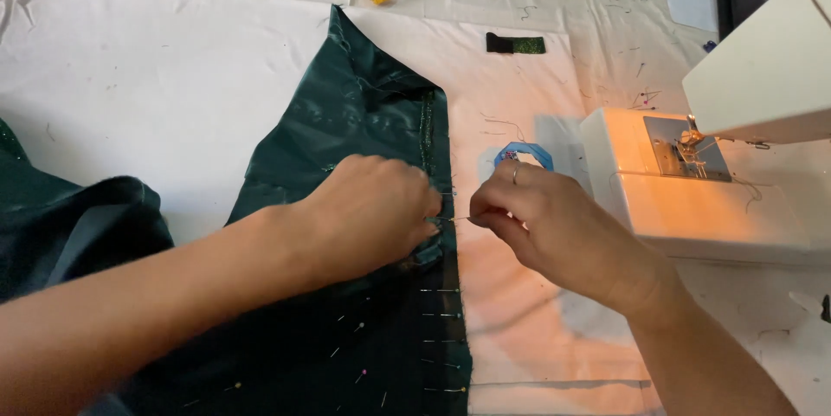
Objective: Pinning two layers of green fabric together along a seam line in preparation for sewing.
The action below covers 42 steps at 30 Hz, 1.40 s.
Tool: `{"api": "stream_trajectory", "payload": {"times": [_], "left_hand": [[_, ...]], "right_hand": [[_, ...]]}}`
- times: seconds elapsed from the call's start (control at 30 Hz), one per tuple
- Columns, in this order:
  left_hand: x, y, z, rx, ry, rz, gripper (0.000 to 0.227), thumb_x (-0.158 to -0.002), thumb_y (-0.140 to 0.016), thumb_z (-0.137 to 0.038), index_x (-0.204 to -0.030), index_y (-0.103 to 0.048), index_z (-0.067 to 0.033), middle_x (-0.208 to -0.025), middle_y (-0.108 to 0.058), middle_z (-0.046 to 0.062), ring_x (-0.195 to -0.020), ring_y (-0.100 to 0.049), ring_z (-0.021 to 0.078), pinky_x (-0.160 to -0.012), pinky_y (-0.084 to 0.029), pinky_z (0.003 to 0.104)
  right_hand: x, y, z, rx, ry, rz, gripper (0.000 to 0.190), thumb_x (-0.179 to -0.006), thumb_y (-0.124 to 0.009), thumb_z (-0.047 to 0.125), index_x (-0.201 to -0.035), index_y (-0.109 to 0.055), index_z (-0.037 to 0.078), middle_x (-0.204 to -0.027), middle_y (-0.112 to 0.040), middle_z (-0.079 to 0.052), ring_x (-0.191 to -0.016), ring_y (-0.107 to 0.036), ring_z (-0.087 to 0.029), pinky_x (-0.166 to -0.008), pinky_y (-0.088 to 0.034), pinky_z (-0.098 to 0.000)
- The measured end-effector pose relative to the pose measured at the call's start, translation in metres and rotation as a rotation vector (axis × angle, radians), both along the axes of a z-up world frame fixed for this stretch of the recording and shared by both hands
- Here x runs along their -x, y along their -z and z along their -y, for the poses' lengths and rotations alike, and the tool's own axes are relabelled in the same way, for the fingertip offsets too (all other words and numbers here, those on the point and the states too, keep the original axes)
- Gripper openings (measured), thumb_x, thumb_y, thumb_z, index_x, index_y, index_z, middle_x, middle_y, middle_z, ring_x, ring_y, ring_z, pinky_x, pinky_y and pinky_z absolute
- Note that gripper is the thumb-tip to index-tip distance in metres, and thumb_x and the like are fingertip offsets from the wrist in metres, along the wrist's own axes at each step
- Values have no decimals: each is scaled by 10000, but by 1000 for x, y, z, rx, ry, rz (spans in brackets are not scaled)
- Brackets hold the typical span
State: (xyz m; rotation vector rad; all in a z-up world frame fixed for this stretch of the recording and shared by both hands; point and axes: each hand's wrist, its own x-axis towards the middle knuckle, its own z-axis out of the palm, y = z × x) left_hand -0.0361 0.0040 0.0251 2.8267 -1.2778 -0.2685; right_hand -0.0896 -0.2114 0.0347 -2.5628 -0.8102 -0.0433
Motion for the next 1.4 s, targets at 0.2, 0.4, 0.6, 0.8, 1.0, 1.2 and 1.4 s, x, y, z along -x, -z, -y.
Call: {"api": "stream_trajectory", "payload": {"times": [0.2,0.4,0.6,0.8,1.0,1.2,1.4], "left_hand": [[31,39,-51,316,528,94,465,-964,-581,-445,-1186,-675,-47,-1274,-668,135,-1233,-584,320,-962,-428,457],[41,50,-56,274,599,-40,904,-976,-326,-695,-1438,-428,75,-1508,-398,293,-1408,-363,393,-1153,-208,510],[35,53,-52,326,556,31,943,-926,-404,-734,-1375,-489,90,-1456,-462,312,-1364,-430,415,-1130,-279,505],[32,59,-53,288,535,110,944,-926,-406,-757,-1354,-518,77,-1429,-502,293,-1336,-467,402,-1115,-306,495],[29,63,-54,270,545,89,967,-933,-375,-767,-1379,-492,83,-1448,-478,294,-1363,-436,398,-1131,-279,496],[26,59,-54,252,543,5,963,-941,-373,-762,-1426,-446,67,-1470,-452,281,-1385,-402,393,-1124,-258,510],[27,61,-54,270,550,38,959,-931,-398,-757,-1402,-466,76,-1448,-475,291,-1370,-423,400,-1125,-265,505]], "right_hand": [[2,29,5,353,-75,138,126,-918,-547,87,-939,-651,156,-842,-564,-40,-729,-579,-278,-522,-452,-438],[5,29,-3,353,-157,227,129,-912,-540,13,-875,-626,102,-881,-556,-80,-821,-564,-267,-657,-464,-393],[-1,46,-7,381,-97,298,121,-813,-584,-11,-798,-587,108,-863,-543,-57,-808,-543,-245,-600,-472,-381],[-6,53,-9,413,-96,330,151,-786,-601,-48,-809,-601,101,-881,-553,-67,-819,-540,-249,-600,-484,-378],[-3,50,-10,407,-84,292,99,-831,-598,-17,-826,-617,80,-906,-572,-88,-859,-553,-273,-616,-497,-408],[-2,52,-14,452,-88,206,141,-832,-620,-40,-893,-675,74,-934,-598,-96,-885,-561,-267,-631,-511,-387],[-3,51,-17,453,-88,140,128,-847,-639,-26,-928,-687,60,-948,-603,-114,-893,-561,-278,-642,-512,-392]]}}
